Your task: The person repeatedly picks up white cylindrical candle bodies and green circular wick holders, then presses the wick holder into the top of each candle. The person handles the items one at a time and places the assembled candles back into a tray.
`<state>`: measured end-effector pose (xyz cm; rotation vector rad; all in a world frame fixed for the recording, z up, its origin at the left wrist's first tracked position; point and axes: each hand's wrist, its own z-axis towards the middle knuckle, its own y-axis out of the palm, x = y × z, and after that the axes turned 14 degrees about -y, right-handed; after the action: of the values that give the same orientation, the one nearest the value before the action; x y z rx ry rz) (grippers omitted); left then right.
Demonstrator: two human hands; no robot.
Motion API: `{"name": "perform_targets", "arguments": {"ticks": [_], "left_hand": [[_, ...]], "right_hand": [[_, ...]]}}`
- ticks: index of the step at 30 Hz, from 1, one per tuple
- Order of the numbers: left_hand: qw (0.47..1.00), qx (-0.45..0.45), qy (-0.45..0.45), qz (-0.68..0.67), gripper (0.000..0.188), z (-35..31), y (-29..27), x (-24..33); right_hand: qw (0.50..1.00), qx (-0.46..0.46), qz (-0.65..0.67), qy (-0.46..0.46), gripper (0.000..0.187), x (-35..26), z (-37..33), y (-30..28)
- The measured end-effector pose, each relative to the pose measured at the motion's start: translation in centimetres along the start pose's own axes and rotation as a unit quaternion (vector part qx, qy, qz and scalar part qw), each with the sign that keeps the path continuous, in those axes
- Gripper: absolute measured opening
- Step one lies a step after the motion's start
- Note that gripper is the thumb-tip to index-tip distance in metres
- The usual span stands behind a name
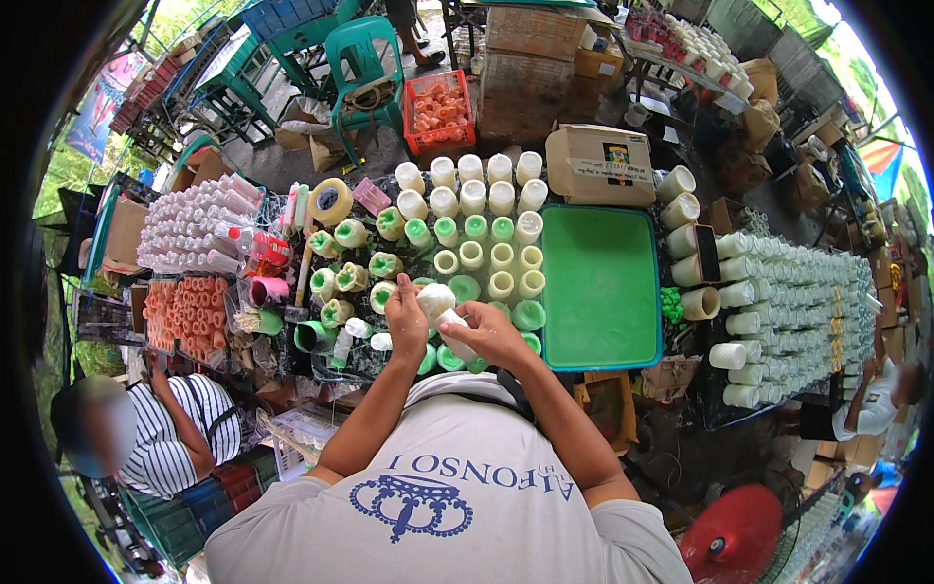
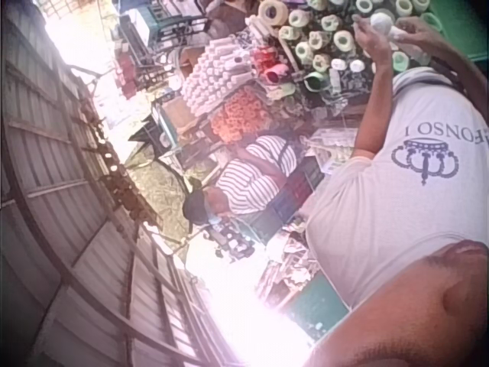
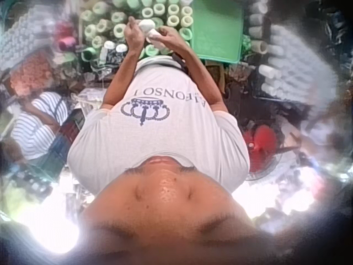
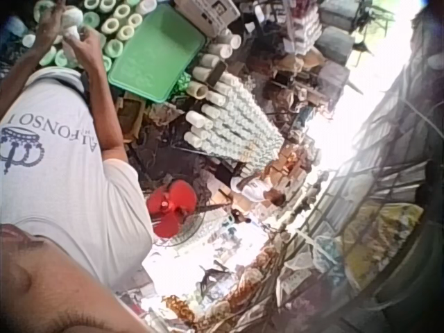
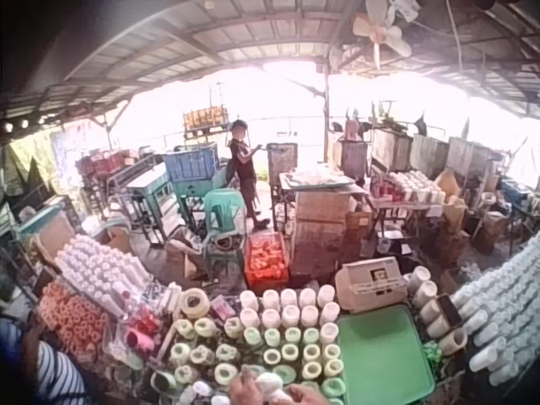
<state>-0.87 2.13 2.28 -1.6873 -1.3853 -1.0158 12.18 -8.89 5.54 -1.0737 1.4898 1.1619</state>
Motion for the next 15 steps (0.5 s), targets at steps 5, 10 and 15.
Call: {"name": "perform_targets", "arguments": {"ticks": [5,10,15], "left_hand": [[1.0,-0.004,-0.001,0.008,0.069,0.17,-0.17,-0.15],[1.0,0.0,0.0,0.004,0.069,0.43,-0.08,-0.49],[1.0,-0.001,-0.007,-0.002,0.07,0.41,-0.07,-0.38]], "right_hand": [[1.0,-0.013,0.011,0.018,0.036,-0.18,0.07,-0.17],[1.0,-0.017,0.016,0.016,0.035,0.02,0.04,-0.32],[1.0,-0.013,0.021,0.013,0.041,-0.11,0.02,-0.24]]}}
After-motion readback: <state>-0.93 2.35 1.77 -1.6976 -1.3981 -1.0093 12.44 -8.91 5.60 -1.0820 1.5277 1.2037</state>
